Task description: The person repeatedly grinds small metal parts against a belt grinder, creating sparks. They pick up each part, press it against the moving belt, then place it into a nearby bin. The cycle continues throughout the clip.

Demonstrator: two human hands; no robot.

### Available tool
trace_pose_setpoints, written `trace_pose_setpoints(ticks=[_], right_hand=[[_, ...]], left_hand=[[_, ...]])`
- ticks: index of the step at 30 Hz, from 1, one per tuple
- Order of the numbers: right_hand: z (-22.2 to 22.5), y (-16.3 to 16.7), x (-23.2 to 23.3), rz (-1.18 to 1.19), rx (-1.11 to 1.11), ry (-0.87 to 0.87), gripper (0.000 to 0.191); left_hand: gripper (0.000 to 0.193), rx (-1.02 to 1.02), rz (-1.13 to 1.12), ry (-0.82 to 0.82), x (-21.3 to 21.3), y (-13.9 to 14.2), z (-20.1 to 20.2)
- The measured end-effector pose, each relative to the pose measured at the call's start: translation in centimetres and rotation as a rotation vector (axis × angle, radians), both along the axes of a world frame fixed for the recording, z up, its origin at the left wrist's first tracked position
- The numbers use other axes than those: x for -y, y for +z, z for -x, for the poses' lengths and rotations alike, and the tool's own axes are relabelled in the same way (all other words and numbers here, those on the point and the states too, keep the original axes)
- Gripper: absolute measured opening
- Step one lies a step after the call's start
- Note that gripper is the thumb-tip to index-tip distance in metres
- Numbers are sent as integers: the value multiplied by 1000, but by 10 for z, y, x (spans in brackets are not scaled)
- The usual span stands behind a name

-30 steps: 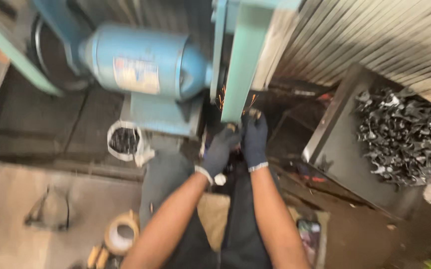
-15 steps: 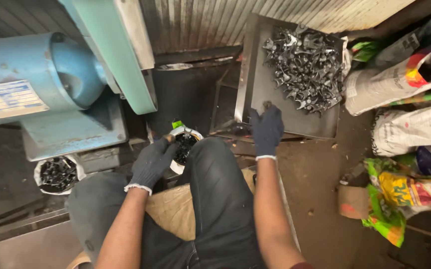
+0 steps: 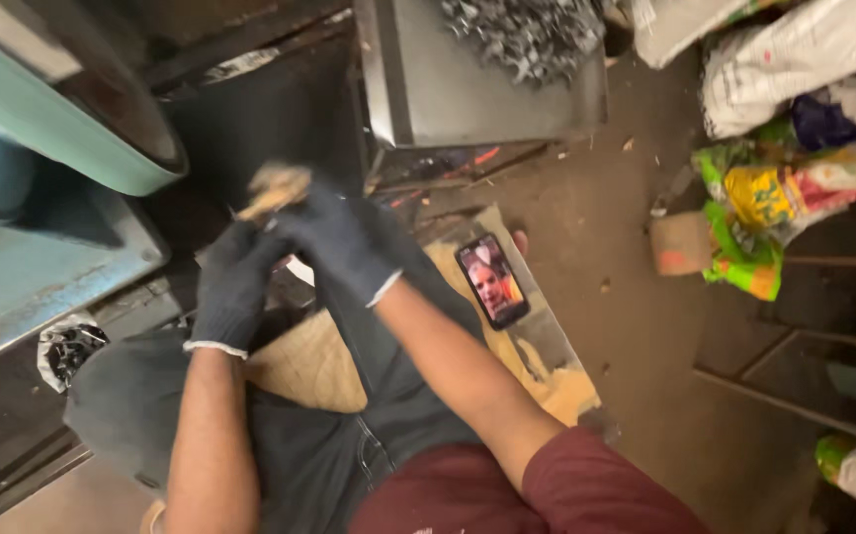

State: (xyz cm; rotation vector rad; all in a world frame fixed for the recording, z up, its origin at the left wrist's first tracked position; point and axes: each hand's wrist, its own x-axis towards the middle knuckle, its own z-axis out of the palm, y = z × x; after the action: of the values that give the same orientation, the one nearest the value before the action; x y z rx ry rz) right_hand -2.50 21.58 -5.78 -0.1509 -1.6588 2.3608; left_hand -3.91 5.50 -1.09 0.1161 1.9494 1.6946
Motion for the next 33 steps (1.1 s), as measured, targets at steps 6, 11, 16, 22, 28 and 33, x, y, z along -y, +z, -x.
trace_pose_setpoints(ticks=[6,11,16,22,28,33], right_hand=[[-11,22,27,-704,72,114,26],[4,56,17,-360,302,341,24],[21,11,37,-545,87,199,31],[43,-32,53,-734,238,316,30],[77,-47,76,-543,200,309,28],[75,-41,71,-374,168,252,25]], left_hand=[[33,-476,656,110,24,23,-21],[38,-670,689,248,43,27,-19],[36,-480,677,169,65,-13,9],[37,-395,756,264,50,-40,24],[37,-562,859,369,54,-37,45],[37,-134,510,669,34,-36,49]])
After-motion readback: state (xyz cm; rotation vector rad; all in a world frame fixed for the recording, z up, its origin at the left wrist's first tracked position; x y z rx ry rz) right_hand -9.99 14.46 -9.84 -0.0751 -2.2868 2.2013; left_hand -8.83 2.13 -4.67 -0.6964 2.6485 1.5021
